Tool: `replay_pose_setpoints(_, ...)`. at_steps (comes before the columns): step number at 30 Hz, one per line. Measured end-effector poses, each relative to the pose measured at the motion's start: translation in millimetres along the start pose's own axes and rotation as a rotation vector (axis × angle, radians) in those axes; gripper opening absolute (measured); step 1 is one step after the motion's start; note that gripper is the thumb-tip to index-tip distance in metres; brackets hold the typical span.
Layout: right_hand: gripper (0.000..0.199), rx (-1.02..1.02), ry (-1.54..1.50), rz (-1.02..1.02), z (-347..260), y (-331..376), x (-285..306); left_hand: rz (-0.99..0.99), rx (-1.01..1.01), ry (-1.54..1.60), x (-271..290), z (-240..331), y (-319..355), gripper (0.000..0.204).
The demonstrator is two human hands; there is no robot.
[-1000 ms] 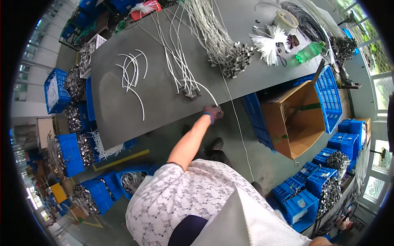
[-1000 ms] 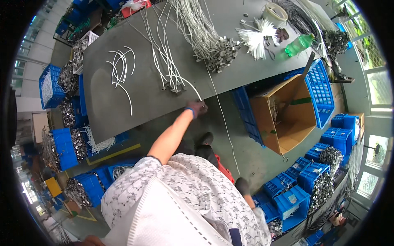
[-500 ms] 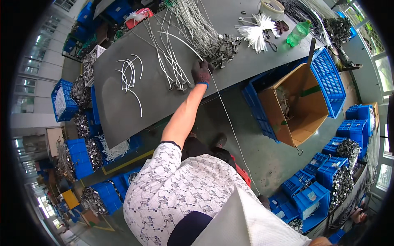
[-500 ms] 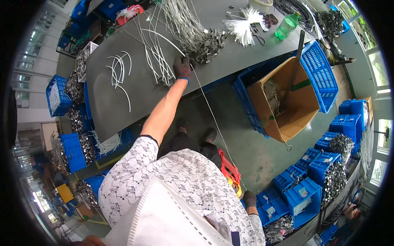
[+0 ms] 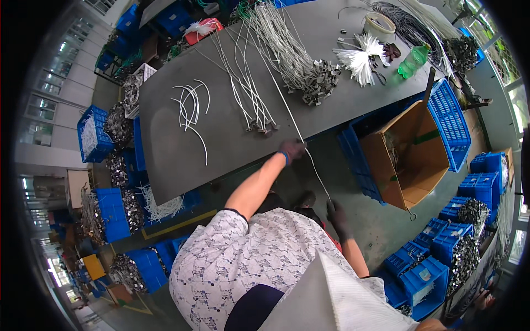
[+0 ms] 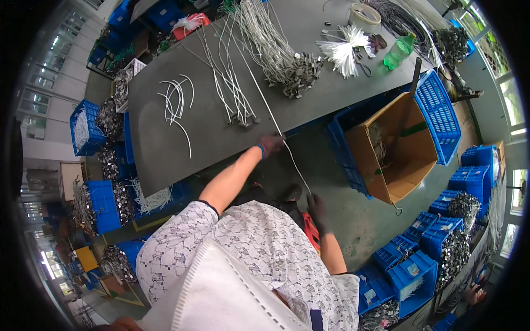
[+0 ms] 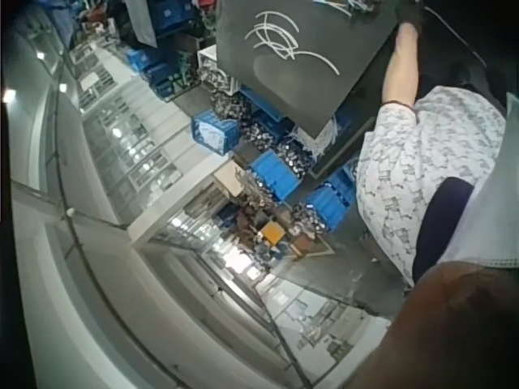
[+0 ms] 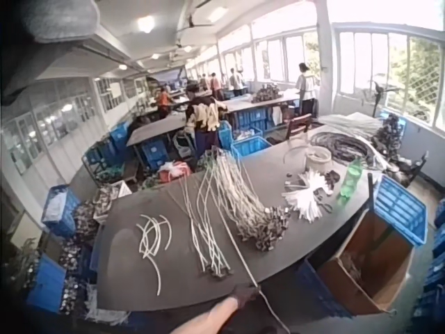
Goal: Sorting and organizing bunches of white electrical wires at a production workbench.
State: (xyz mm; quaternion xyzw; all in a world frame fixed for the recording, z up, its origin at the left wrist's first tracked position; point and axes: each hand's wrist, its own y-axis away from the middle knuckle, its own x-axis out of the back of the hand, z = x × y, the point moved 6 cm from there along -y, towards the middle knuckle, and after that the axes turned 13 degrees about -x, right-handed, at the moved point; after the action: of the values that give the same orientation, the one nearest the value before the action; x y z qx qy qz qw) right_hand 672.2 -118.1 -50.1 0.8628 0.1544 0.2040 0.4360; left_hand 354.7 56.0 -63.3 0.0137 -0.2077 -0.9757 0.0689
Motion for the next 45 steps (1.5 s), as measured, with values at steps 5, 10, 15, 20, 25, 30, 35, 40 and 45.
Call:
replay_pose_setpoints(5,0.04,0.566,-0.344,0.277,-208.0,-85.6,-66.5,-0.031,-0.061,0.08,5.1,55.1,39.9,0.025)
replay_pose_setpoints(10,0.039,0.449,-0.226,0.032,-331.8,-79.7,-136.3,0.031,-0.189,-0.115,104.2,55.0,7.2,0.023)
replay_pose_setpoints(15,0.056,0.356,-0.168,-0.117,-373.3,-101.9,-193.6,0.061,0.072,-0.01,179.8,44.3,-9.3,0.026)
replay_pose_setpoints(20,0.064,0.547,0.391,1.125,-377.9,-181.0,-84.2,0.578,-0.179,-0.724,312.6,58.3,51.8,0.037)
replay_pose_setpoints(25,0.06,0.068,0.361,0.696,-414.8,-249.9,-34.7,0.819,0.53,-1.038,428.1,-32.2,142.2,0.045)
replay_pose_setpoints(30,0.05,0.104,0.466,0.544,-394.2,-238.4,-23.7,0.565,0.589,-1.01,422.4,-65.0,126.8,0.037)
replay_pose_setpoints(35,0.046,0.23,0.647,0.573,-392.1,-195.9,-42.8,0.409,0.292,-1.319,453.3,-140.0,125.5,0.032)
replay_pose_setpoints(40,0.049,0.135,0.473,0.295,-319.8,-251.4,-44.5,0.665,0.288,0.104,340.3,-49.6,112.1,0.022)
replay_pose_setpoints(45,0.068,0.418,0.444,0.105,-271.3,-410.6,-34.6,0.456,0.155,0.401,231.1,13.3,87.5,0.021)
